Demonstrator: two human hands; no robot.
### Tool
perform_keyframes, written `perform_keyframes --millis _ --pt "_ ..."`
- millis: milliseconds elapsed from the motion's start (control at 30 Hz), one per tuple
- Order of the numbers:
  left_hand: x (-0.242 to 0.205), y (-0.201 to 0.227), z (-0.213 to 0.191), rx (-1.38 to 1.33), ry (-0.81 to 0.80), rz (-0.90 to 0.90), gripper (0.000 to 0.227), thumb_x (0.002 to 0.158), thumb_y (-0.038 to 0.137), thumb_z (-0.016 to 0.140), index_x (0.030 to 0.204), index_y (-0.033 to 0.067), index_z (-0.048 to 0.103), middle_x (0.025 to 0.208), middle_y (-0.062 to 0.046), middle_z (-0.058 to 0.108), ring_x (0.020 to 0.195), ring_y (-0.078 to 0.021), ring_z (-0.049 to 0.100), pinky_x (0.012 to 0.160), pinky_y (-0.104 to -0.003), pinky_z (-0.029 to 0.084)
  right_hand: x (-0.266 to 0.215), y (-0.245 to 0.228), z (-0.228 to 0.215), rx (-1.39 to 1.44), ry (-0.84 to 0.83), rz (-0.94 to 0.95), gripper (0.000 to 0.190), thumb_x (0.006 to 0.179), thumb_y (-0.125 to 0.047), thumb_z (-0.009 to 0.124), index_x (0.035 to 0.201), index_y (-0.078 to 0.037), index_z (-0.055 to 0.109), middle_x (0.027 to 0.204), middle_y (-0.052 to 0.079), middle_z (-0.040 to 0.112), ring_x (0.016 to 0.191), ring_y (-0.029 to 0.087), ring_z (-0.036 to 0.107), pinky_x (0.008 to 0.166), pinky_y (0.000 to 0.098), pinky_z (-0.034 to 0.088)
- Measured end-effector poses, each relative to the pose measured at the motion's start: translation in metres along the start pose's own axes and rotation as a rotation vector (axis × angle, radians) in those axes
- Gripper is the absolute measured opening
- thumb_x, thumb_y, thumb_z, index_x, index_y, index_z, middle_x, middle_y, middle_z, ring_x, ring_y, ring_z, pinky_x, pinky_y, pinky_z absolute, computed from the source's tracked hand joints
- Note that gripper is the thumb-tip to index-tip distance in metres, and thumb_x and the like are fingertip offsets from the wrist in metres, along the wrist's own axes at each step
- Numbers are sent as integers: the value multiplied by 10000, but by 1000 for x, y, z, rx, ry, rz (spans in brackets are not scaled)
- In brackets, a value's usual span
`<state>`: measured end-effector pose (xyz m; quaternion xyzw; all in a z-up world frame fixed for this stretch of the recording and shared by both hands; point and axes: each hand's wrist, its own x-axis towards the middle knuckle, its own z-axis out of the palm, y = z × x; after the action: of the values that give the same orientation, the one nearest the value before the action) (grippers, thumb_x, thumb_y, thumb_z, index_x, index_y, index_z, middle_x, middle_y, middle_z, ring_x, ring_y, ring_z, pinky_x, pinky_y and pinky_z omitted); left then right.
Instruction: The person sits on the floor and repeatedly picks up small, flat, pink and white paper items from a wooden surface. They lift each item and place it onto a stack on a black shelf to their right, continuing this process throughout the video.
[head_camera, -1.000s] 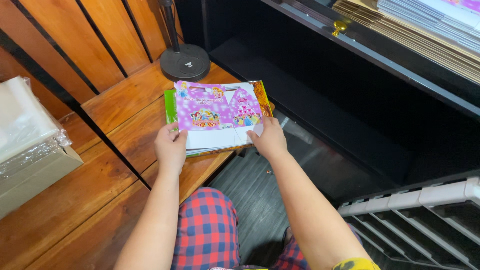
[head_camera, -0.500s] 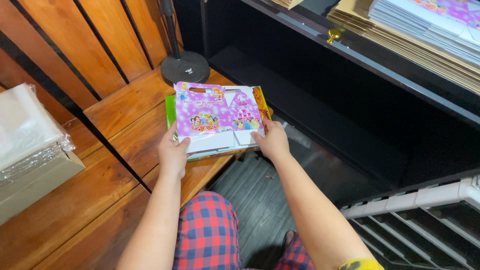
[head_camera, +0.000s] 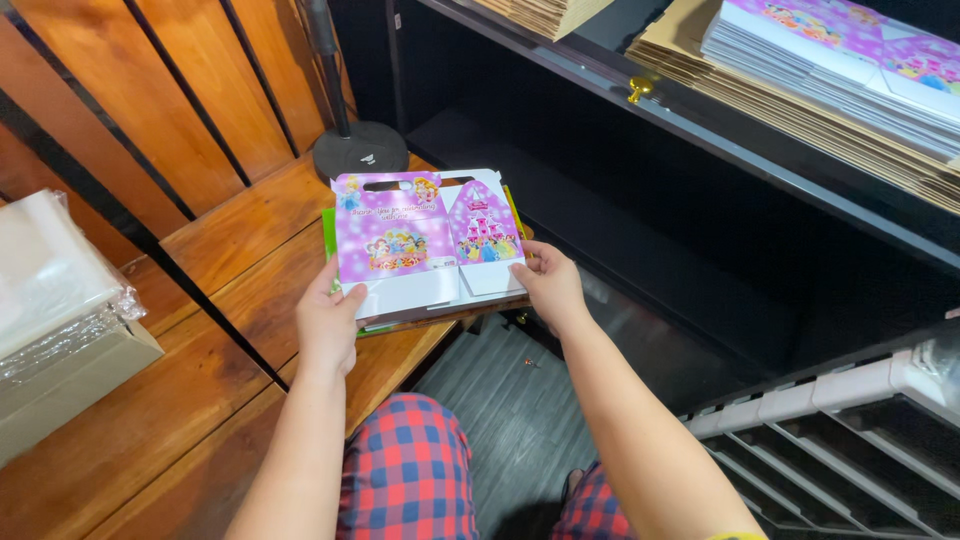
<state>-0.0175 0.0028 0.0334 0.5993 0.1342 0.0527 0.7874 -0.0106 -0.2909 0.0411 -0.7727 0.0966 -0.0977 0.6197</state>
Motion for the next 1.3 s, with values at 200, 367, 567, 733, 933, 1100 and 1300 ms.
perform_keyframes --millis 200,367,567,733,933,1100,1300 --pt "-21 31 -5 -23 -55 72 670 981 -43 638 1597 79 407 1207 -300 675 1008 -325 714 737 -504 646 -26 -45 -16 292 -59 53 548 884 66 716 1416 55 586 868 129 704 785 153 694 699 297 647" --pt "-35 59 -4 -18 -113 114 685 967 -34 659 1596 70 408 1160 -278 684 965 -317 720 726 -486 649 -62 -101 -41 334 -66 67 603 862 68 733 1437 79 553 890 124 710 789 160 710 700 300 658" --pt "-77 133 13 8 -209 222 660 946 -23 628 1574 7 427 1248 -226 675 1076 -241 675 916 -396 589 -78 -144 -88 454 -108 14 595 852 84 688 1433 73 557 995 200 734 827 243 729 680 337 651" --pt "-102 179 52 24 -325 363 656 913 -52 591 1526 -66 358 1553 -218 494 1400 -245 539 1158 -382 487 -80 -175 -135 570 -149 -128 550 865 92 651 1407 93 557 1102 247 742 891 242 741 722 253 598" --pt "-104 202 112 85 -470 652 621 933 51 687 1492 -54 437 1533 -176 515 1276 -197 602 1106 -300 516 -77 -210 -199 539 72 -140 518 836 26 720 1348 10 637 1101 154 758 920 184 744 634 178 584" --pt "-106 223 174 144 -673 924 454 973 12 663 1416 12 561 1386 -104 643 1241 -174 617 1131 -312 516 -73 -231 -251 451 246 -137 625 790 -90 782 1390 -51 609 1260 146 725 983 145 743 585 110 572" --pt "-70 216 261 126 -658 969 510 942 140 748 1397 -3 569 1350 -113 687 1209 -146 657 1101 -283 536 -57 -242 -305 472 342 -183 594 781 -41 773 1352 26 624 1238 200 737 977 198 775 564 97 615"
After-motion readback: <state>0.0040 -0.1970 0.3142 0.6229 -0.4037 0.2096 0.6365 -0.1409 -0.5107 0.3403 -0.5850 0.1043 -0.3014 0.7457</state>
